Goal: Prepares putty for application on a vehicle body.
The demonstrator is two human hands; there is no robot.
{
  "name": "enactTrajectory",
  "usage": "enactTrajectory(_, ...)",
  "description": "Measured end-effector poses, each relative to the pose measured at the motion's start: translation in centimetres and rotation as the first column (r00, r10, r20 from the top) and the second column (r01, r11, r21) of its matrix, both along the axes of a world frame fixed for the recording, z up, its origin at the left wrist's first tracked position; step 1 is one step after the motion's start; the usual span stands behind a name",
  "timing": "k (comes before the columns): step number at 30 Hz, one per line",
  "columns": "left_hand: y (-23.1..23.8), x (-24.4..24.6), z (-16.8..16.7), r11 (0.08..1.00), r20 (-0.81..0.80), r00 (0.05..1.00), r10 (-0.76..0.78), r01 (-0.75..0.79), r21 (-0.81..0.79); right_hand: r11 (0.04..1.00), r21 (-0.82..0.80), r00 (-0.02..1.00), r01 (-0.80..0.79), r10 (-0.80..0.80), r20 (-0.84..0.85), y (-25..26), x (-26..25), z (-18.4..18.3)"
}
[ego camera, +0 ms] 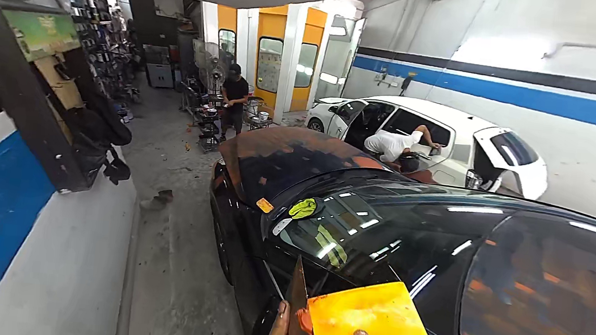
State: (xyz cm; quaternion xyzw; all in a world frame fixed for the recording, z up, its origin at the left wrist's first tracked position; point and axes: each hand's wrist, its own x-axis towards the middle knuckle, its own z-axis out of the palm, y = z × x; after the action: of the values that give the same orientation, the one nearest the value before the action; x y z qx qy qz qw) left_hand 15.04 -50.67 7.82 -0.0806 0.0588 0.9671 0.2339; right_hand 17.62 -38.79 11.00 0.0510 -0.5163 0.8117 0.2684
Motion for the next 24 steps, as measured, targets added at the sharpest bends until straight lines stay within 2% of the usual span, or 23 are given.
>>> enactTrajectory(2,-0.8,-0.8,-0.3,0.962,-0.033,0.987,0.160,-0.163,-0.217,0.996,0.087,0.999,-0.021,0.024,-0.035,0.3,0.2,0.1)
enactTrajectory(4,-1.3,-1.5,-0.7,0.848,-0.087,0.936,0.340,-0.345,-0.402,0.982,0.184,0.995,0.041,-0.023,-0.099,0.8,0.2,1.0)
enactTrajectory(7,-1.4,-1.9,-0.7,0.706,-0.119,0.872,0.476,-0.459,-0.539,0.920,0.375,0.972,0.115,-0.027,-0.234,1.1,0.4,1.7)
enactTrajectory(10,-1.5,-2.0,-0.5,0.625,-0.134,0.836,0.532,-0.494,-0.605,0.837,0.528,0.961,0.144,0.009,-0.276,0.9,0.3,2.2)
enactTrajectory(13,-1.6,-2.2,0.3,0.598,-0.130,0.821,0.555,-0.503,-0.624,0.771,0.635,0.974,0.051,0.101,-0.202,1.6,0.8,1.3)
enactTrajectory(15,-1.6,-2.4,0.9,0.578,-0.143,0.807,0.573,-0.522,-0.627,0.790,0.612,0.980,0.037,0.092,-0.177,1.7,1.0,0.5)
enactTrajectory(19,-1.6,-2.1,0.4,0.537,-0.233,0.793,0.563,-0.565,-0.627,0.870,0.465,0.970,0.165,-0.057,-0.237,1.9,0.7,1.7)
enactTrajectory(22,-1.1,-1.9,0.3,0.520,-0.225,0.798,0.559,-0.548,-0.655,0.827,0.548,0.959,0.124,0.042,-0.280,2.3,1.0,2.2)
enactTrajectory(24,-0.9,-1.9,1.0,0.511,-0.198,0.787,0.585,-0.547,-0.664,0.781,0.624,0.974,0.021,0.125,-0.189,2.9,1.4,1.8)
